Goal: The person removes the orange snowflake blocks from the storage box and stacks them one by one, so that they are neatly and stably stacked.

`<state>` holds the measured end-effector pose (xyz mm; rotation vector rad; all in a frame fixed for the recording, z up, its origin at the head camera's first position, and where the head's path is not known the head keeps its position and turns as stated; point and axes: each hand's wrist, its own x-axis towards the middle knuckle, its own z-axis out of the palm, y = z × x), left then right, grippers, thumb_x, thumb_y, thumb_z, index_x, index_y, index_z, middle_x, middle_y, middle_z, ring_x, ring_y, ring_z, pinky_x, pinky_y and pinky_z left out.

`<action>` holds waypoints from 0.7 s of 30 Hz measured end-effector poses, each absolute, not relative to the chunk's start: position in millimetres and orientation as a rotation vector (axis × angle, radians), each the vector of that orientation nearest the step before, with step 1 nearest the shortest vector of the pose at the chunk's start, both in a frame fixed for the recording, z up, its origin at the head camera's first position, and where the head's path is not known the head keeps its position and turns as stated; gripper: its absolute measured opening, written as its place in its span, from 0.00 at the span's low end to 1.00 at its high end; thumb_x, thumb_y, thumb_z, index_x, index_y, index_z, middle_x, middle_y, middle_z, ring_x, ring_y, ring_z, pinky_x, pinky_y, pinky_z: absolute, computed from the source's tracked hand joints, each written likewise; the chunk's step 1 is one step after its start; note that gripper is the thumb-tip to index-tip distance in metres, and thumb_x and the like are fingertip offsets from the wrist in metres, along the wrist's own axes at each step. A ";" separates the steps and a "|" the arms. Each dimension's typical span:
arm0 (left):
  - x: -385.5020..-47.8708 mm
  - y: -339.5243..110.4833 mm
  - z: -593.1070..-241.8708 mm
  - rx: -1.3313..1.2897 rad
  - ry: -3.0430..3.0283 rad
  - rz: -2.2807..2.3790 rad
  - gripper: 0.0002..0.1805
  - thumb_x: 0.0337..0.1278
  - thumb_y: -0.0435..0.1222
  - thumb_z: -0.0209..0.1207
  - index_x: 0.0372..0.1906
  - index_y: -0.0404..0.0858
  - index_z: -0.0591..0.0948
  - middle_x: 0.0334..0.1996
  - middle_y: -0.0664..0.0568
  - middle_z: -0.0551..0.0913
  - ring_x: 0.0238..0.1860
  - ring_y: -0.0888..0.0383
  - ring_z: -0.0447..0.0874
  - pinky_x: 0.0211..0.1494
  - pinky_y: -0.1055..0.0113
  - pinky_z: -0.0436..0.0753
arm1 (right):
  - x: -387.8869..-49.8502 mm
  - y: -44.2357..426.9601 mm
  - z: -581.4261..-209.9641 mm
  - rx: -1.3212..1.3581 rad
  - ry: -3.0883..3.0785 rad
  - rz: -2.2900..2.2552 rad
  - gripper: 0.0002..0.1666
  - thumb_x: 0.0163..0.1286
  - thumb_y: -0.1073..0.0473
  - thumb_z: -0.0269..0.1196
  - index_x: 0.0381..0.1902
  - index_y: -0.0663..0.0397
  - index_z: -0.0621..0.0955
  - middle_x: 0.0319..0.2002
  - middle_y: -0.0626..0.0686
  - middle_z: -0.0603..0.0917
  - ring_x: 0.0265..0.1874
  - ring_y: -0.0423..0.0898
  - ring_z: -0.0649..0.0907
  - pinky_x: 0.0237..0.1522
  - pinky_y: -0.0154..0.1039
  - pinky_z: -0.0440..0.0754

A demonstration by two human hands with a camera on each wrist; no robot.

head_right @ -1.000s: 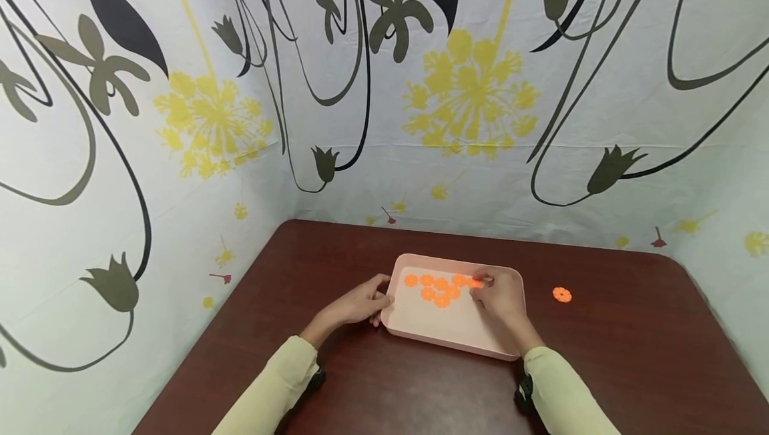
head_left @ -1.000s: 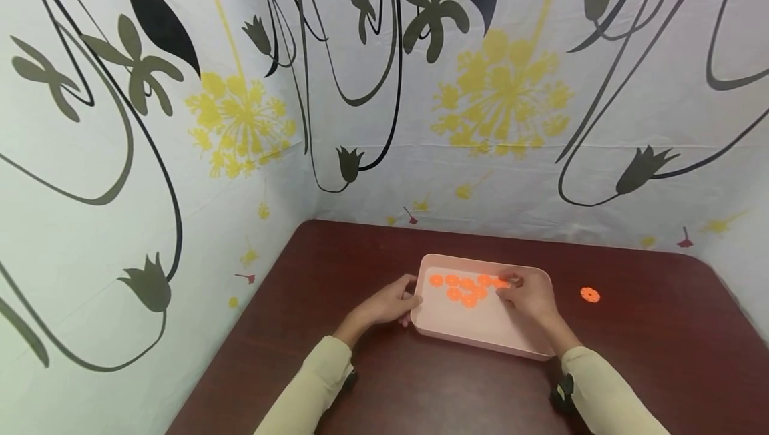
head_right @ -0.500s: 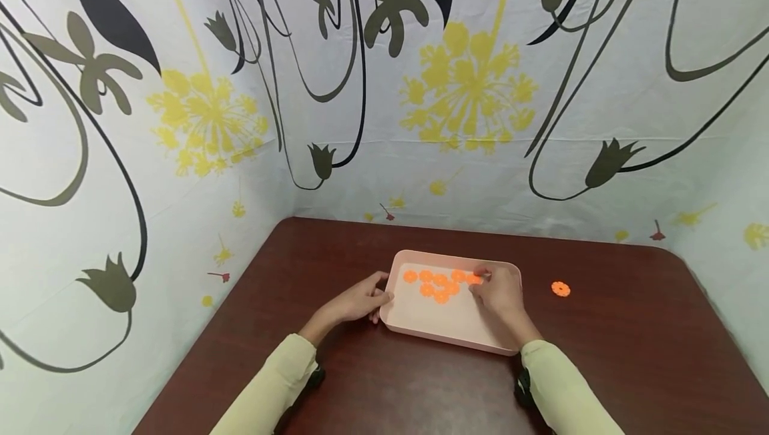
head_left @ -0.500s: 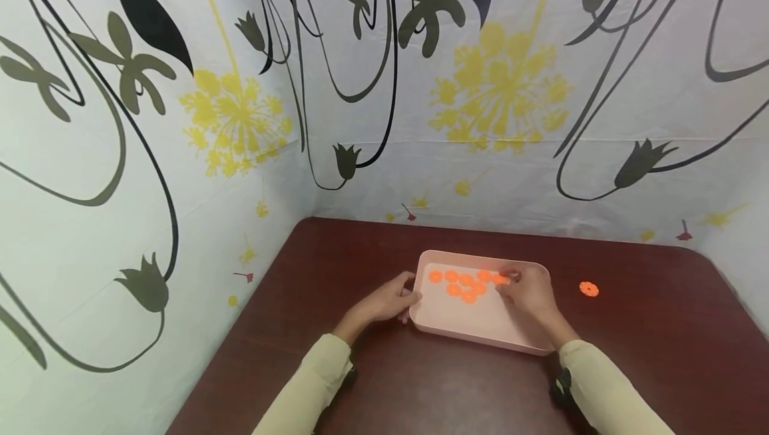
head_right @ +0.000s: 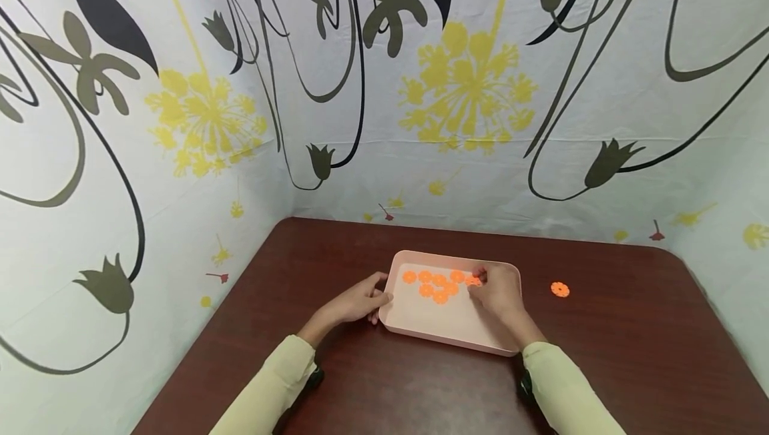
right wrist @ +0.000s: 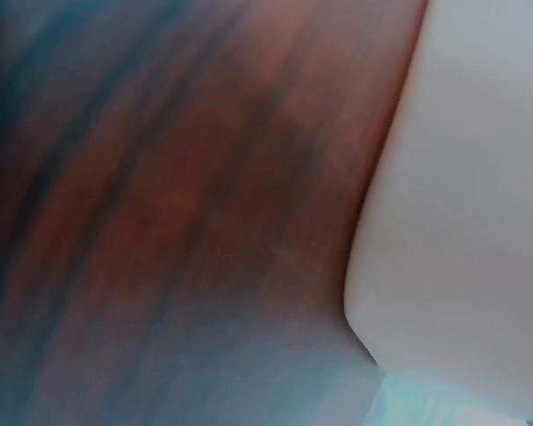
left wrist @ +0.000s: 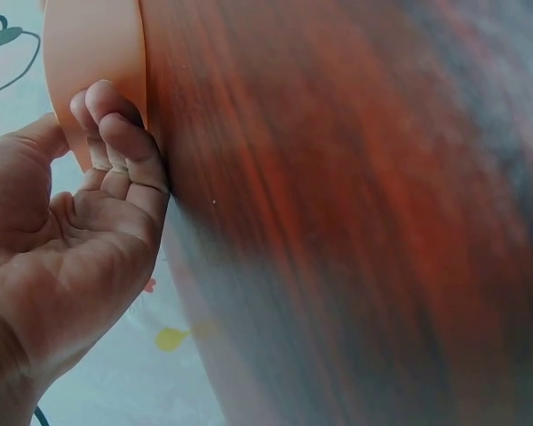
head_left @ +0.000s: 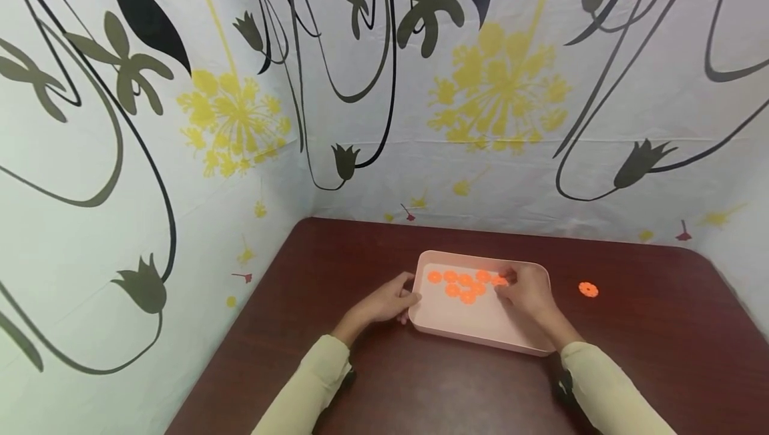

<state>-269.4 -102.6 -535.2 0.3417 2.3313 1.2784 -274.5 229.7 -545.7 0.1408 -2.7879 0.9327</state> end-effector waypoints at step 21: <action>-269.7 -103.4 -540.2 0.376 2.351 1.282 0.31 0.78 0.44 0.59 0.76 0.39 0.66 0.23 0.51 0.83 0.20 0.58 0.79 0.28 0.66 0.78 | -275.1 231.0 -546.2 0.284 -2.803 0.820 0.09 0.56 0.59 0.76 0.30 0.56 0.86 0.23 0.47 0.85 0.24 0.40 0.77 0.31 0.37 0.73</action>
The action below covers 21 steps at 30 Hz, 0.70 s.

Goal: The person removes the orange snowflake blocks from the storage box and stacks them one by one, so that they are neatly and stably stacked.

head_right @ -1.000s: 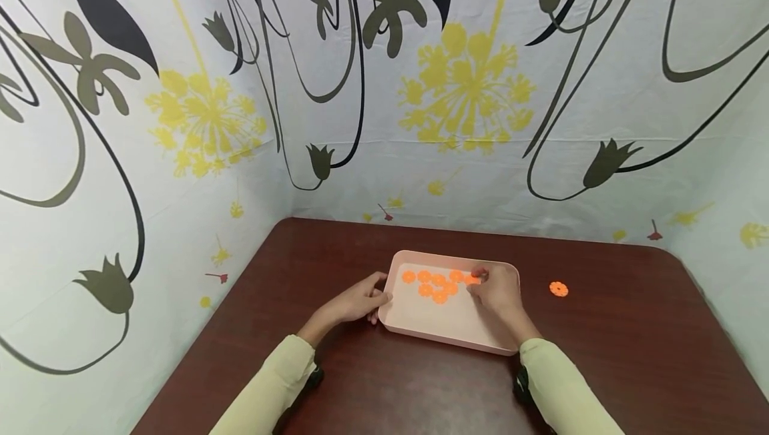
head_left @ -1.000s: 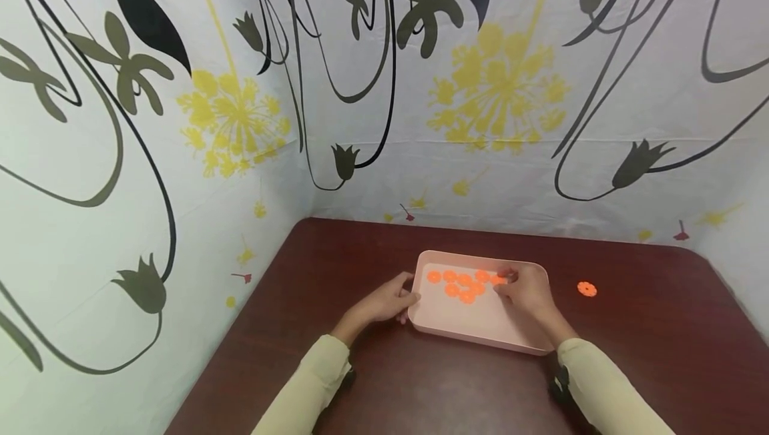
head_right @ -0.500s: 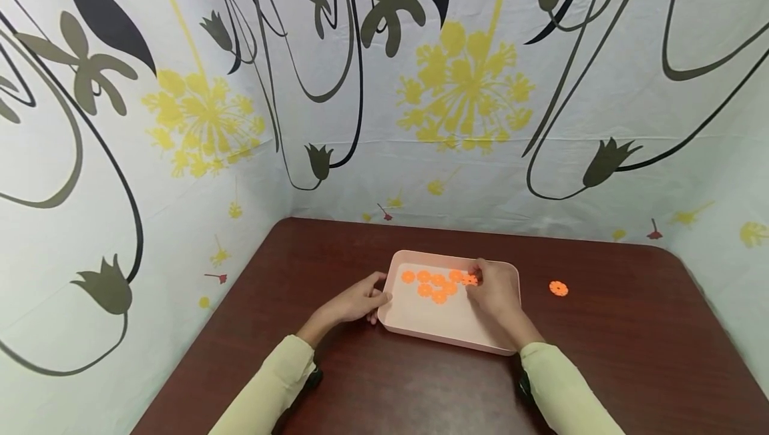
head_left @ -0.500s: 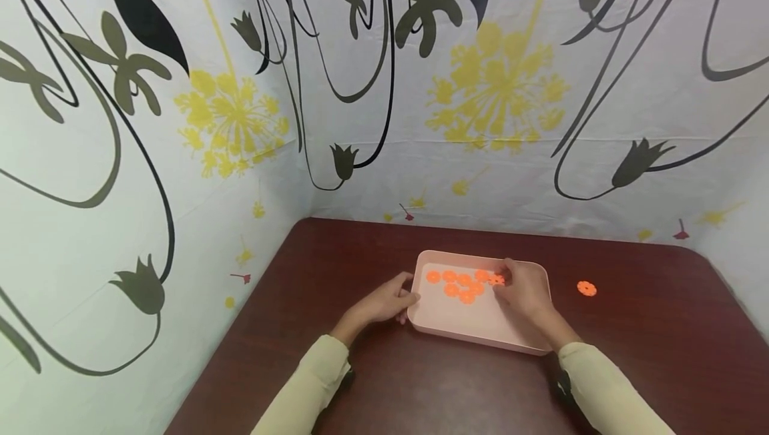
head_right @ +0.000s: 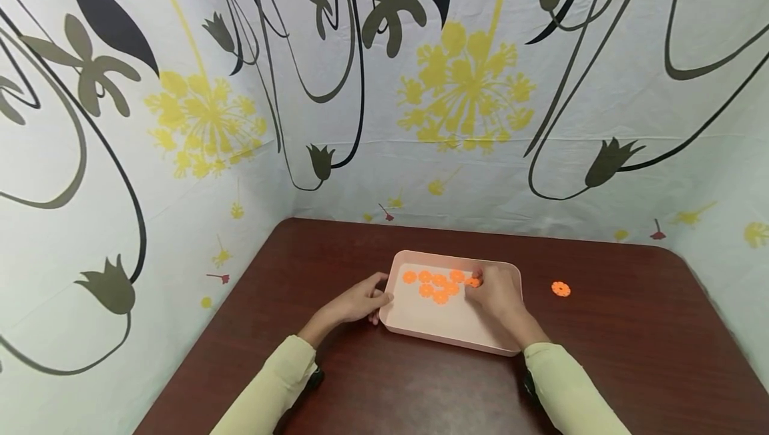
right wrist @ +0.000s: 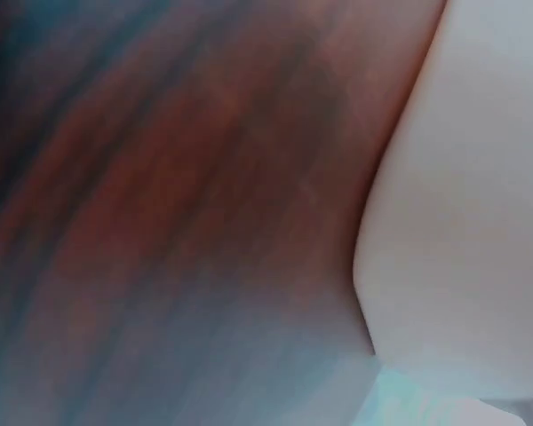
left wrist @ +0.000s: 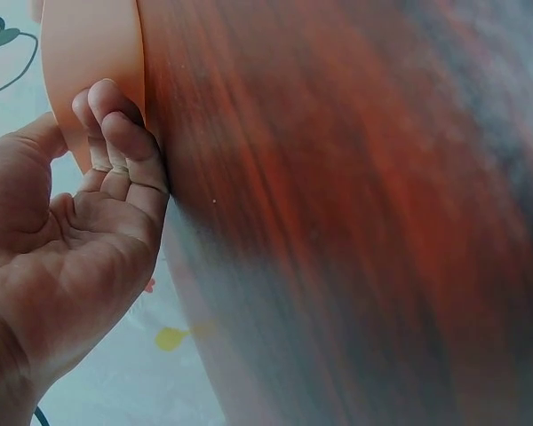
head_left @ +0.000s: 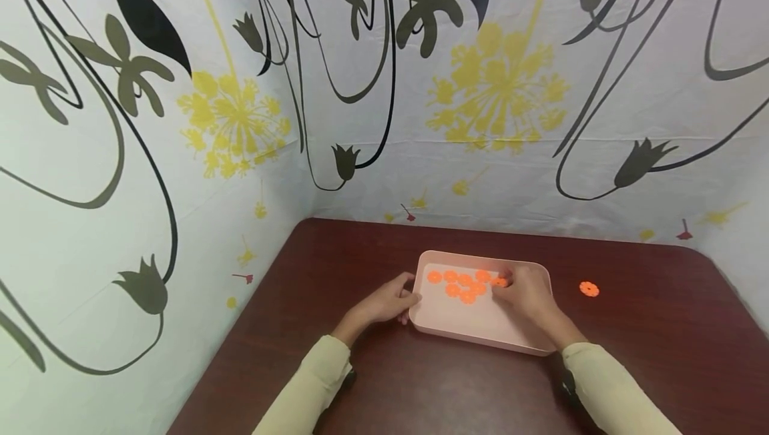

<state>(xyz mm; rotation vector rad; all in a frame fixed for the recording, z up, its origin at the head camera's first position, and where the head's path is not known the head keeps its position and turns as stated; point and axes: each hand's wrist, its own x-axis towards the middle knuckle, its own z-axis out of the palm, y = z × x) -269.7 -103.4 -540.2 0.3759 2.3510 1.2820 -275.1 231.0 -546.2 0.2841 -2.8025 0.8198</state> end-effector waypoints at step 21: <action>-268.7 -101.5 -538.6 0.360 2.362 1.280 0.29 0.77 0.43 0.60 0.75 0.39 0.68 0.24 0.51 0.83 0.20 0.58 0.80 0.28 0.66 0.79 | -249.1 273.7 -516.1 0.151 -2.634 1.752 0.27 0.77 0.58 0.66 0.68 0.65 0.77 0.53 0.68 0.88 0.39 0.47 0.93 0.42 0.45 0.91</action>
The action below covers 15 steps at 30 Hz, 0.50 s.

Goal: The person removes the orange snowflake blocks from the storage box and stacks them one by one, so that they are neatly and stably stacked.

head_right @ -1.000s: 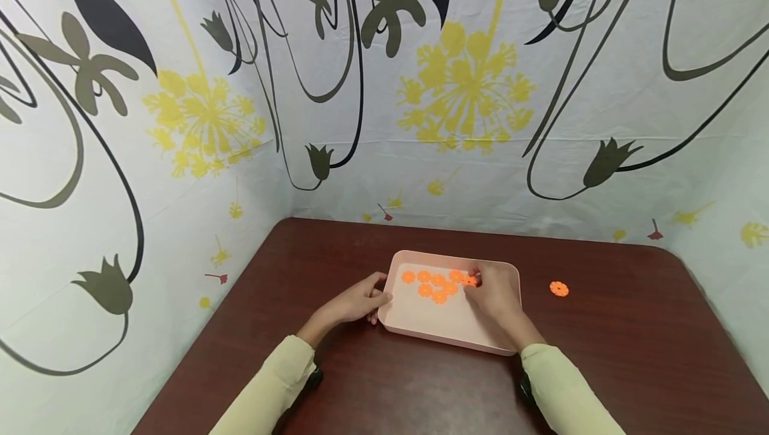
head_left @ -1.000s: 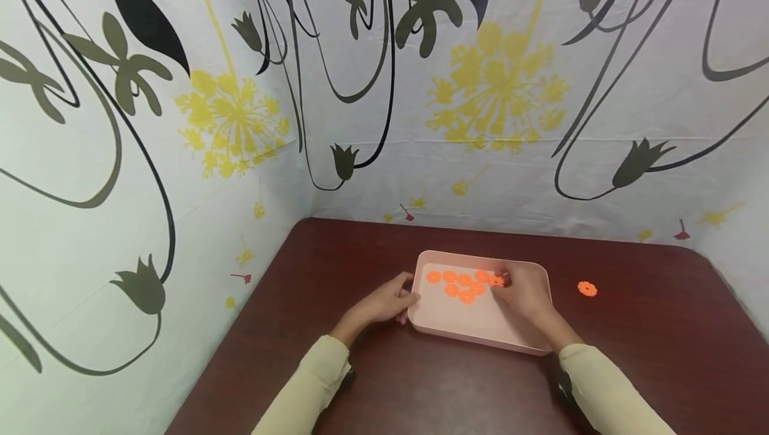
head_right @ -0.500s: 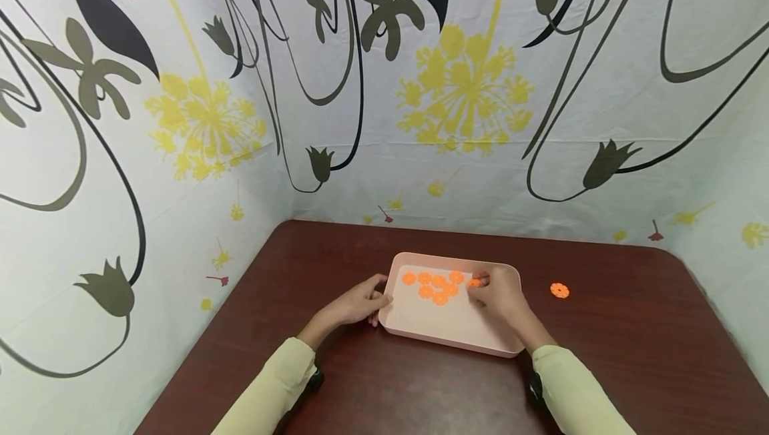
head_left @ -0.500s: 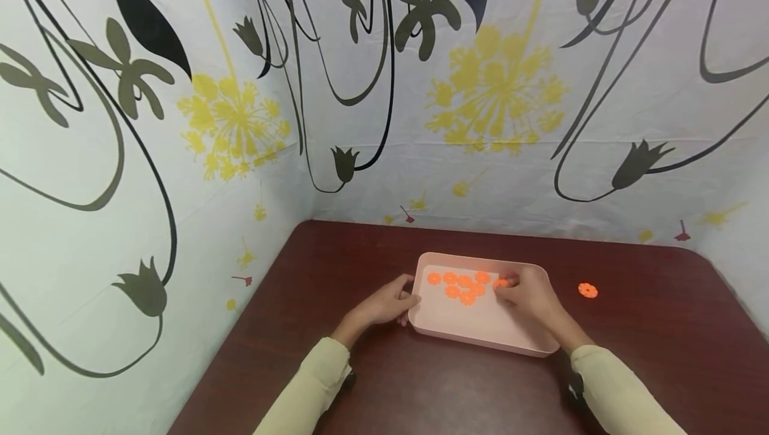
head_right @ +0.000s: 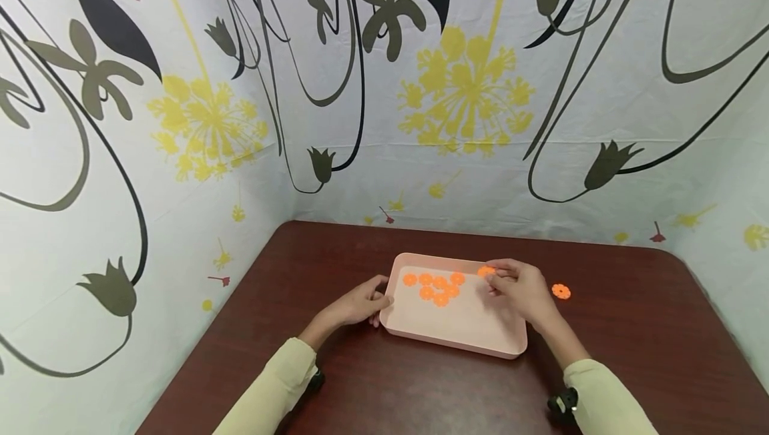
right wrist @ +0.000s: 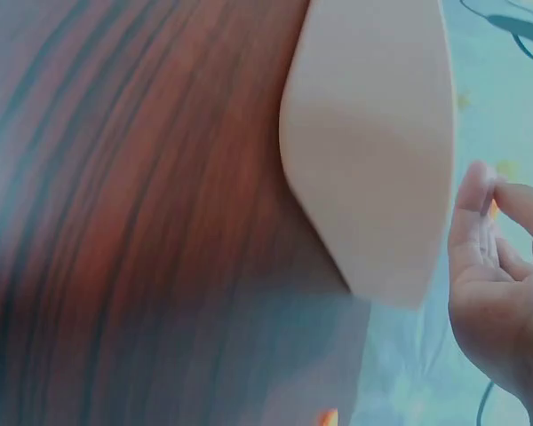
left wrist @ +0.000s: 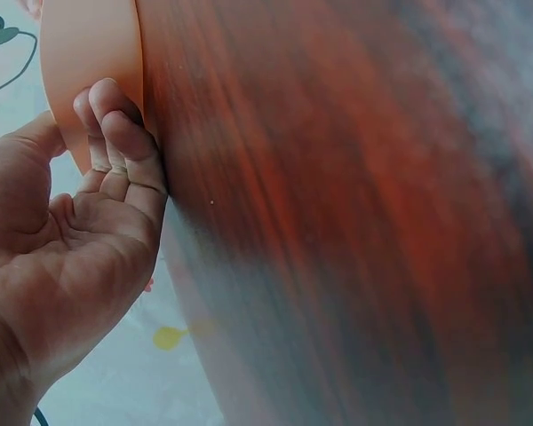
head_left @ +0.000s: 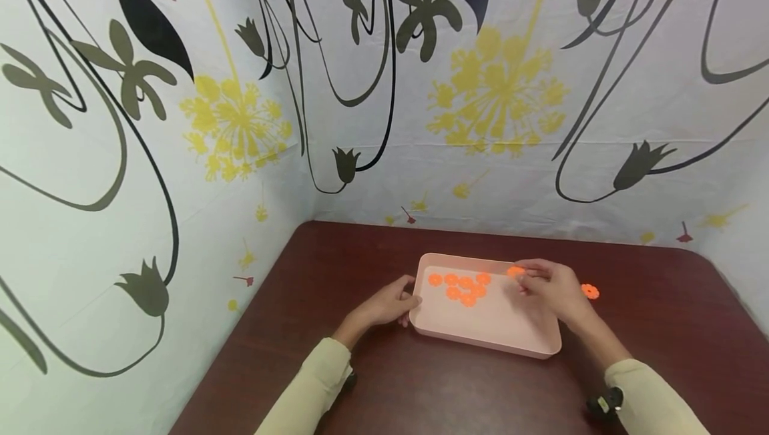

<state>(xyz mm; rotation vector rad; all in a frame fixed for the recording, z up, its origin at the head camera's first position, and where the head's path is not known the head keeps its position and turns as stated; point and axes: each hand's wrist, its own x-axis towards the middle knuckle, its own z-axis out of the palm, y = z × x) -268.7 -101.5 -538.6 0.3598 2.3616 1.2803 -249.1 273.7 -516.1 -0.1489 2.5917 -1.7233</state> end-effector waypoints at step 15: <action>-269.5 -101.8 -537.0 0.354 2.349 1.294 0.30 0.76 0.43 0.61 0.75 0.38 0.68 0.24 0.51 0.83 0.20 0.57 0.80 0.28 0.66 0.79 | -231.6 348.2 -527.7 -0.010 2.801 -1.782 0.27 0.77 0.59 0.66 0.68 0.68 0.76 0.37 0.33 0.90 0.31 0.36 0.90 0.36 0.33 0.89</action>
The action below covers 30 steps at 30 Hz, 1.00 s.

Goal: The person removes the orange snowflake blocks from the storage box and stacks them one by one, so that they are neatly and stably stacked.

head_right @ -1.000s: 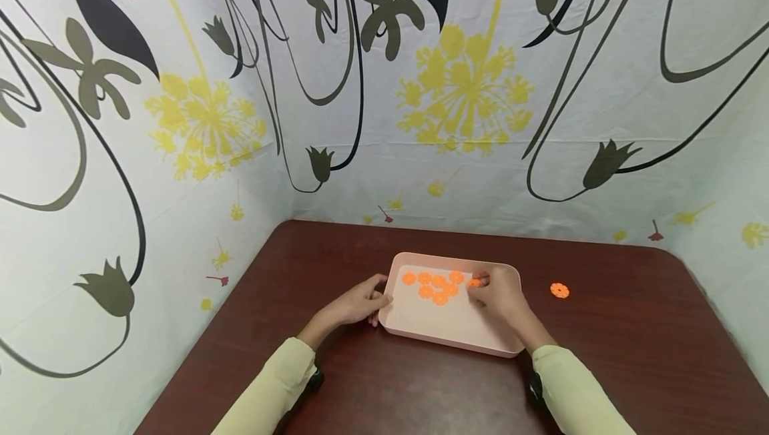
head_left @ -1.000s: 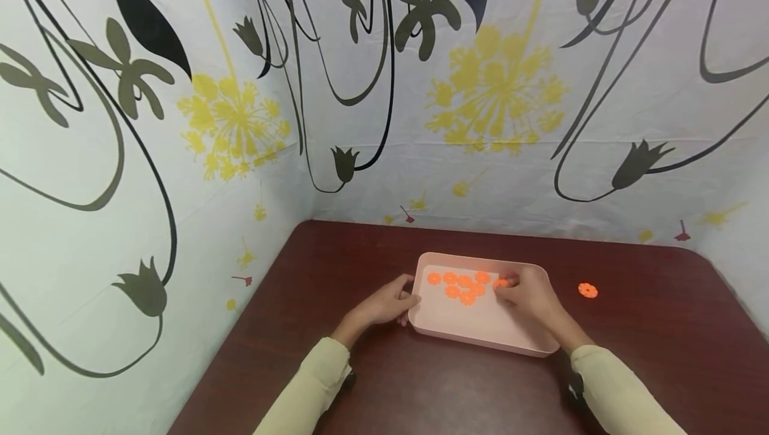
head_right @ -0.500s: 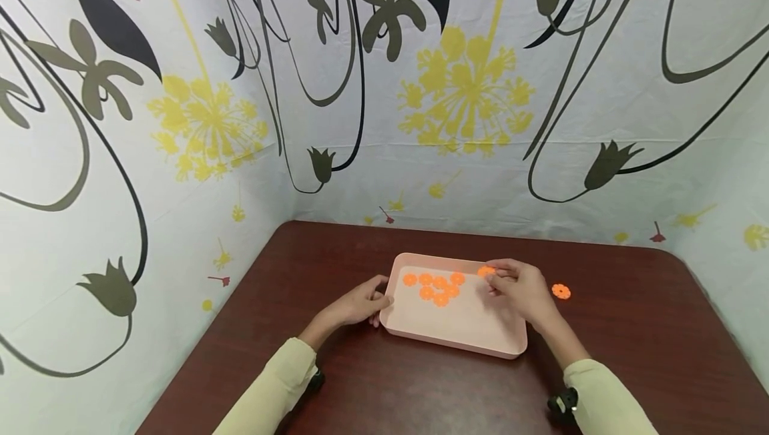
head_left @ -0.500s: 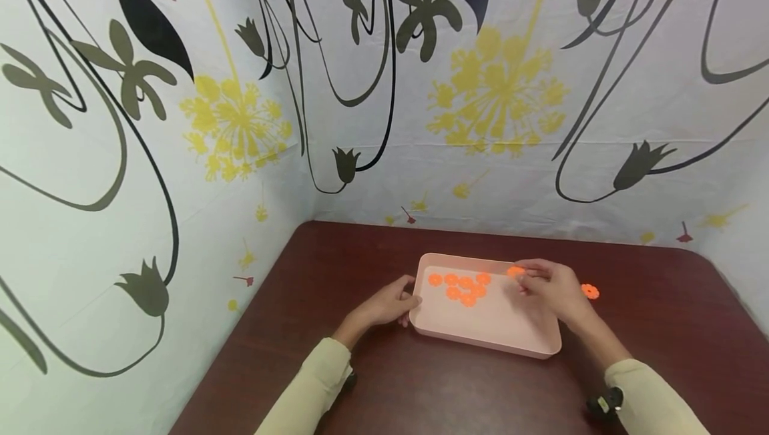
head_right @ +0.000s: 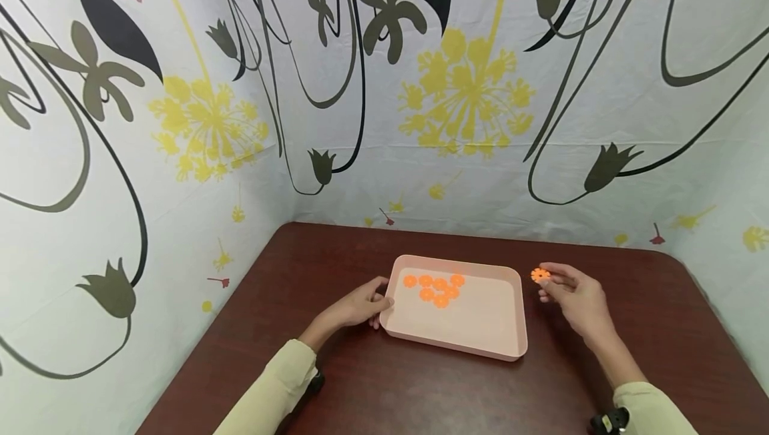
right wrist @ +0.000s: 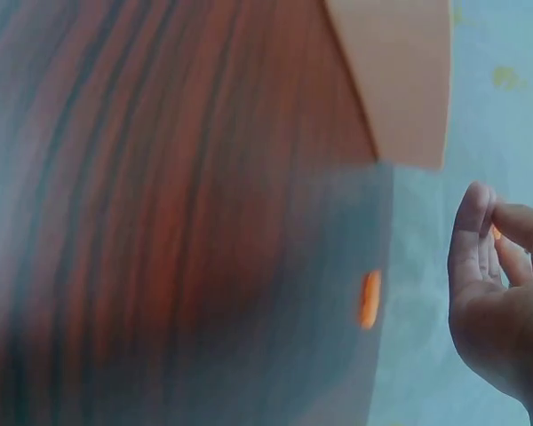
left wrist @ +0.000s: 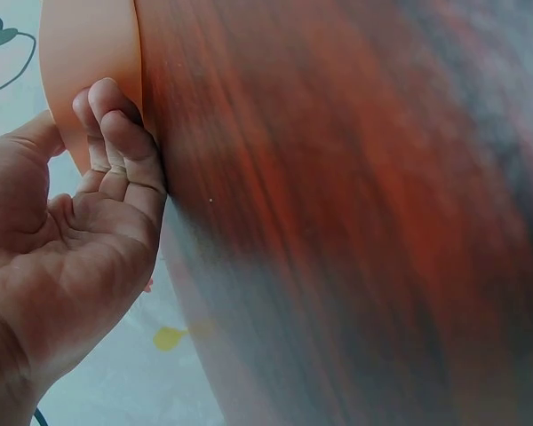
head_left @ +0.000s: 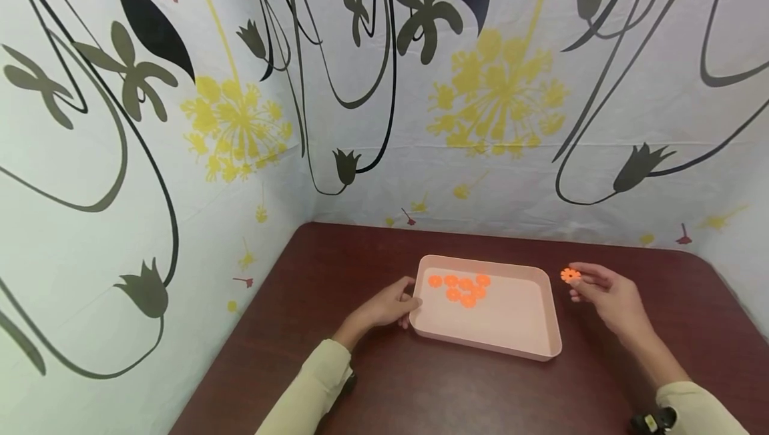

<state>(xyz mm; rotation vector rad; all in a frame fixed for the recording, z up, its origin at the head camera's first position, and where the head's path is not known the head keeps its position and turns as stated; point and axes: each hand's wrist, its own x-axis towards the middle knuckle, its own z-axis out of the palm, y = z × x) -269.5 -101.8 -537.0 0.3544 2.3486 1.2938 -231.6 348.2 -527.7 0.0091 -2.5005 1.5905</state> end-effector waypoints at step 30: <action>-268.0 -101.6 -537.5 0.349 2.352 1.282 0.31 0.76 0.44 0.61 0.75 0.38 0.67 0.22 0.51 0.82 0.20 0.57 0.78 0.28 0.66 0.76 | -231.8 382.4 -547.4 -0.282 -2.829 1.188 0.26 0.80 0.56 0.61 0.68 0.66 0.78 0.40 0.63 0.92 0.25 0.36 0.85 0.27 0.36 0.84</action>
